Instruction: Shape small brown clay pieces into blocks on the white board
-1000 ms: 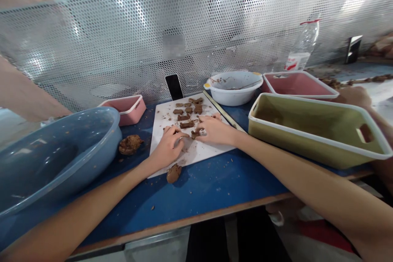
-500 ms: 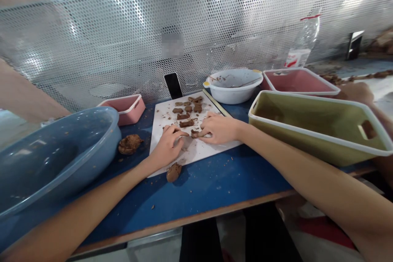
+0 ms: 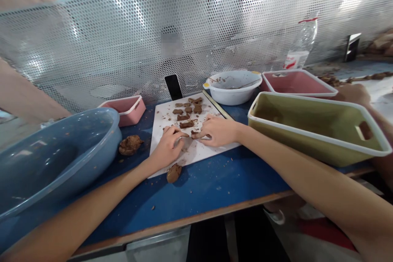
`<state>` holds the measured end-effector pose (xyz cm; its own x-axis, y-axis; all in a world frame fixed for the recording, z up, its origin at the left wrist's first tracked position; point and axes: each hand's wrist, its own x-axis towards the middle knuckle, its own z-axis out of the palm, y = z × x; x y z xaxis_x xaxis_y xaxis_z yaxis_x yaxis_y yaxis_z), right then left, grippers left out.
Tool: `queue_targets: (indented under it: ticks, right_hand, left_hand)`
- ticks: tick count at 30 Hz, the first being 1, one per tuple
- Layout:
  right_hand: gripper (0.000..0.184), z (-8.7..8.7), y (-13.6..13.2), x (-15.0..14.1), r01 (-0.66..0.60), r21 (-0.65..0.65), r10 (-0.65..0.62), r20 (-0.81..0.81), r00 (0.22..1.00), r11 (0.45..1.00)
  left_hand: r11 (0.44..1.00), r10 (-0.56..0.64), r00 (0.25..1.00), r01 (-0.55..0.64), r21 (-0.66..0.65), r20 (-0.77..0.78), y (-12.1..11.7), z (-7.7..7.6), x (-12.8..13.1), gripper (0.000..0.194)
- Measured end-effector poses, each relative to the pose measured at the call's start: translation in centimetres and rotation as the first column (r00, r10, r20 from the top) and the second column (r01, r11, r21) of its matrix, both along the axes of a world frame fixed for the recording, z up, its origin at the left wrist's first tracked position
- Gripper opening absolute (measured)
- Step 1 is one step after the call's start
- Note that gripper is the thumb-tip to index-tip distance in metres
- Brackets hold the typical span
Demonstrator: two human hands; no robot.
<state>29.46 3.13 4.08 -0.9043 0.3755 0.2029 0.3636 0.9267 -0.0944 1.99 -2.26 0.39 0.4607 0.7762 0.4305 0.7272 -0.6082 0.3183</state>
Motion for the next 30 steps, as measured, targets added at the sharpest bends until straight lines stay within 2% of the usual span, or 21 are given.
queue_targets:
  ticks: [9,13,16,30]
  right_hand:
    - [0.043,0.0,0.1,-0.4,0.047,-0.020,-0.046,0.053,0.997,0.999]
    - [0.041,0.1,0.6,0.3,0.001,-0.031,-0.003,-0.044,0.999,1.000]
    - [0.040,0.1,0.9,0.7,0.034,0.022,-0.032,-0.095,0.995,0.999]
    - [0.041,0.1,0.3,-0.3,0.110,0.056,-0.114,0.070,0.991,0.992]
  left_hand:
    - [1.000,-0.004,1.000,0.004,0.008,0.000,0.0,-0.2,-0.1,0.026]
    - [1.000,-0.007,1.000,0.007,0.017,-0.005,0.0,-0.2,-0.3,0.027]
    - [1.000,-0.010,1.000,0.010,0.021,-0.013,0.1,-0.3,-0.3,0.027]
    - [1.000,-0.018,1.000,0.018,0.011,-0.004,0.2,-0.5,-0.3,0.029]
